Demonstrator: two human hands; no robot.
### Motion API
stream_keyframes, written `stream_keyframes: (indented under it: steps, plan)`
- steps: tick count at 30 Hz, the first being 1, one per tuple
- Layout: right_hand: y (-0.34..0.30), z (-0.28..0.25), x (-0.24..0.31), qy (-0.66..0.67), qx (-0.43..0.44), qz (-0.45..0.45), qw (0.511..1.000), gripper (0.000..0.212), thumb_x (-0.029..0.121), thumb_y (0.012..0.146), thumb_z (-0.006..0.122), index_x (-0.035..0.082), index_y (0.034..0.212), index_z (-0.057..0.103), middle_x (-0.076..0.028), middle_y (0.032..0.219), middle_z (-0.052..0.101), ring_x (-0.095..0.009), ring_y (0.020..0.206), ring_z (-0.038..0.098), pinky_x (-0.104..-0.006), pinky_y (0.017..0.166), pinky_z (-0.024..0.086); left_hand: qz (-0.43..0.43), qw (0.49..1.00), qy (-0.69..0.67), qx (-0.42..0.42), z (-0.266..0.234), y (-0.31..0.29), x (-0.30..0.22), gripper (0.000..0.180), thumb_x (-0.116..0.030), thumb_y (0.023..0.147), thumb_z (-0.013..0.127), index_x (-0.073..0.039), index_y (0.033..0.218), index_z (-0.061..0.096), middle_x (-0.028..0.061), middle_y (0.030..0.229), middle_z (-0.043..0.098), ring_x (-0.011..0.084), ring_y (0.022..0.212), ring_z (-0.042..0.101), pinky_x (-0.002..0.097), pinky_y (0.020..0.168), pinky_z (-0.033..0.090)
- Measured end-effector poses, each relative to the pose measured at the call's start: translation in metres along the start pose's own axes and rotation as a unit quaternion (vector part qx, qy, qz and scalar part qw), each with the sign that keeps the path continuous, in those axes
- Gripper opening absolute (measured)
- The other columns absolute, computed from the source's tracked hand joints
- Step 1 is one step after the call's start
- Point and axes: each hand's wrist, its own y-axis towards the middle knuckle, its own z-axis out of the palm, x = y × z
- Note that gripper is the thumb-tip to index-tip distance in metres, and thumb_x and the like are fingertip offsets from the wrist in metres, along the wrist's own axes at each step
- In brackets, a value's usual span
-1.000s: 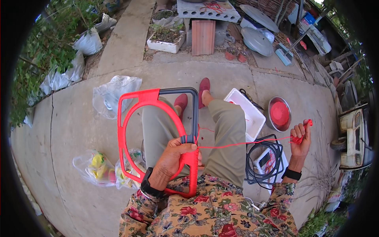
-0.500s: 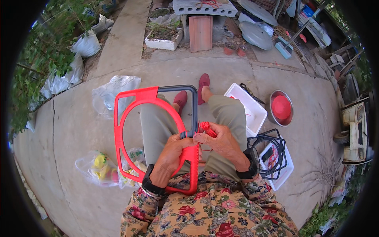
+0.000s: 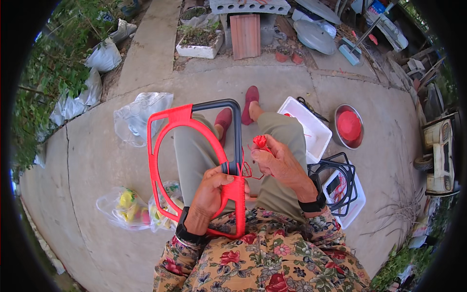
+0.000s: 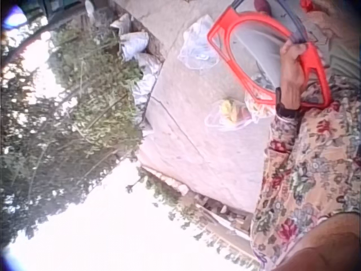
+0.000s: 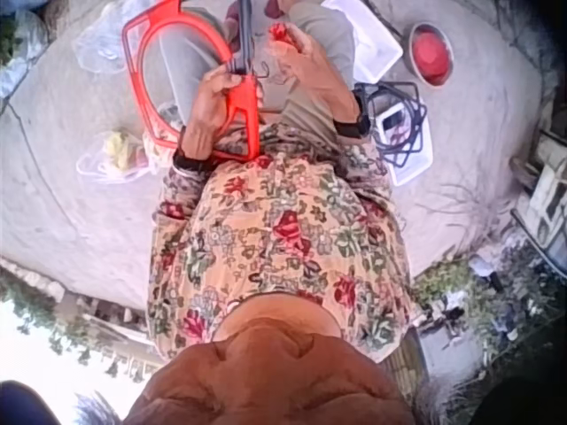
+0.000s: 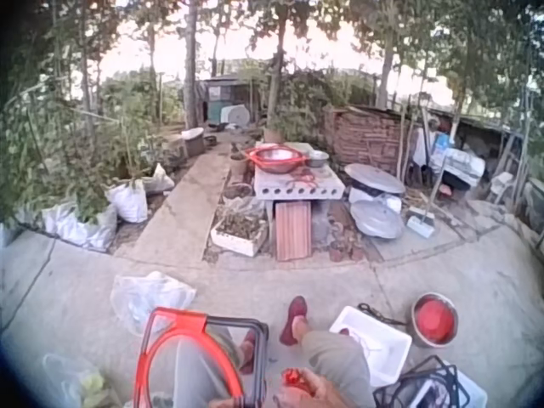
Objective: Wrapping a red plastic frame with red string.
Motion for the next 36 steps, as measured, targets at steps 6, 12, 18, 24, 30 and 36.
stream_keyframes:
  steps: [6,12,18,24,30,36]
  plan:
    - [-0.02,-0.037,0.005,-0.012,-0.04,-0.033,0.999,0.026,0.028,0.095,0.054,0.003,0.103,0.054,0.002,0.075,0.05,-0.006,0.065,0.045,-0.0214,0.057,0.038,0.025,0.999,-0.009,-0.022,0.003,-0.006,0.001,0.028,-0.012,0.083,0.057,0.006,0.104,0.053,0.024,0.084,0.065,0.0332,0.075,0.067,0.0474,0.069,0.058]
    - [-0.041,-0.024,0.017,-0.085,-0.032,-0.004,0.996,0.021,0.022,0.093,0.061,0.004,0.103,0.058,0.003,0.079,0.053,-0.002,0.069,0.047,-0.0191,0.06,0.039,0.027,0.999,-0.016,-0.025,-0.003,-0.013,0.003,0.027,-0.013,0.084,0.057,0.006,0.103,0.054,0.0228,0.082,0.065,0.0329,0.071,0.067,0.0463,0.068,0.058]
    - [-0.047,0.016,-0.001,0.012,0.048,0.019,0.999,0.027,0.015,0.085,0.072,0.002,0.106,0.062,0.005,0.082,0.059,0.0,0.07,0.048,-0.0162,0.063,0.042,0.05,0.996,-0.016,-0.073,0.01,-0.019,0.005,0.025,-0.013,0.082,0.06,0.006,0.097,0.056,0.0193,0.078,0.064,0.0296,0.066,0.065,0.0399,0.064,0.056]
    - [-0.055,0.021,-0.008,-0.02,0.048,-0.029,0.998,0.018,0.014,0.087,0.069,0.001,0.099,0.065,0.005,0.078,0.059,0.0,0.067,0.047,-0.0174,0.057,0.038,0.072,0.996,-0.002,-0.048,-0.001,-0.026,0.009,0.027,-0.014,0.078,0.063,0.009,0.091,0.056,0.018,0.077,0.062,0.0255,0.064,0.062,0.0349,0.061,0.053]
    - [-0.06,0.025,-0.007,-0.018,0.031,-0.081,0.996,0.015,0.014,0.088,0.068,0.002,0.095,0.065,0.005,0.074,0.058,0.0,0.064,0.046,-0.018,0.055,0.037,0.069,0.997,-0.008,-0.041,0.003,-0.029,0.008,0.027,-0.014,0.077,0.064,0.009,0.089,0.056,0.0168,0.077,0.061,0.0245,0.066,0.06,0.0337,0.062,0.051]
    - [-0.066,0.025,-0.001,0.003,0.054,-0.051,0.997,0.015,0.015,0.088,0.068,0.002,0.095,0.065,0.005,0.073,0.057,-0.001,0.066,0.046,-0.0182,0.056,0.037,0.071,0.997,-0.013,-0.032,0.002,-0.033,0.009,0.025,-0.013,0.077,0.063,0.009,0.087,0.057,0.0163,0.078,0.059,0.0237,0.069,0.058,0.0339,0.065,0.049]
